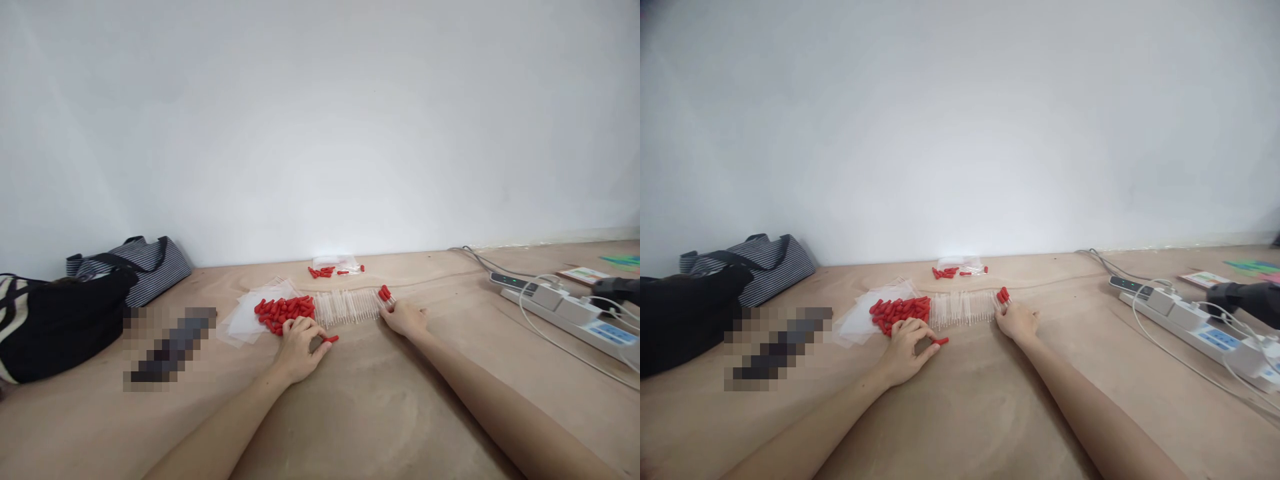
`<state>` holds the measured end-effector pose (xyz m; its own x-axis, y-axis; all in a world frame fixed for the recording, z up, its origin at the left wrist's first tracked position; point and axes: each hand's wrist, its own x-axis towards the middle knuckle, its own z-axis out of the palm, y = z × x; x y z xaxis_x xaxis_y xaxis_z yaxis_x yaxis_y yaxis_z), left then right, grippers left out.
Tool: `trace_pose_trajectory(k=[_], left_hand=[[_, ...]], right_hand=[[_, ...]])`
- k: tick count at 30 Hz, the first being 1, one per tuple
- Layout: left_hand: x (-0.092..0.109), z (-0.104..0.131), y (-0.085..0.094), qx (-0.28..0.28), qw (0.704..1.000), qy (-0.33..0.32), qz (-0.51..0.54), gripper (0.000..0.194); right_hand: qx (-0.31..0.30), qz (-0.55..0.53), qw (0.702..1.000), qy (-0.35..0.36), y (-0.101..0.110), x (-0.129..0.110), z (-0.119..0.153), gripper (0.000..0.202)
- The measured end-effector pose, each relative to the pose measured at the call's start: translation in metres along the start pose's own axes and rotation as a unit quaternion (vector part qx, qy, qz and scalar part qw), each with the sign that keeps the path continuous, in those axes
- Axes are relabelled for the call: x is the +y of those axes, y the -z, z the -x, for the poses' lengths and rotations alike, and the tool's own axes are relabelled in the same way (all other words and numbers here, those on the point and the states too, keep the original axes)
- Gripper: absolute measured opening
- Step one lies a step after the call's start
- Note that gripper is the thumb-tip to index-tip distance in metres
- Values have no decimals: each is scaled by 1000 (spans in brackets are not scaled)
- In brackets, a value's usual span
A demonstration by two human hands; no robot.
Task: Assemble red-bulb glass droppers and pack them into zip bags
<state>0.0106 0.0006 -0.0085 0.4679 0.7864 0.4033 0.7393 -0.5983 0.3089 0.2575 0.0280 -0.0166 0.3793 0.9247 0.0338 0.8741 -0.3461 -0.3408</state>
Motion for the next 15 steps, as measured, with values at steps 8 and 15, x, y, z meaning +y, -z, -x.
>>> trace_pose_trajectory(k=[8, 15], left_hand=[[1, 0, 1, -1, 1000, 2, 3, 11], [0, 1, 3, -5, 1000, -2, 14, 7]], right_hand=[[20, -26, 999, -5, 2, 4, 2, 30], [38, -73, 992, 97, 6, 12, 10, 23]])
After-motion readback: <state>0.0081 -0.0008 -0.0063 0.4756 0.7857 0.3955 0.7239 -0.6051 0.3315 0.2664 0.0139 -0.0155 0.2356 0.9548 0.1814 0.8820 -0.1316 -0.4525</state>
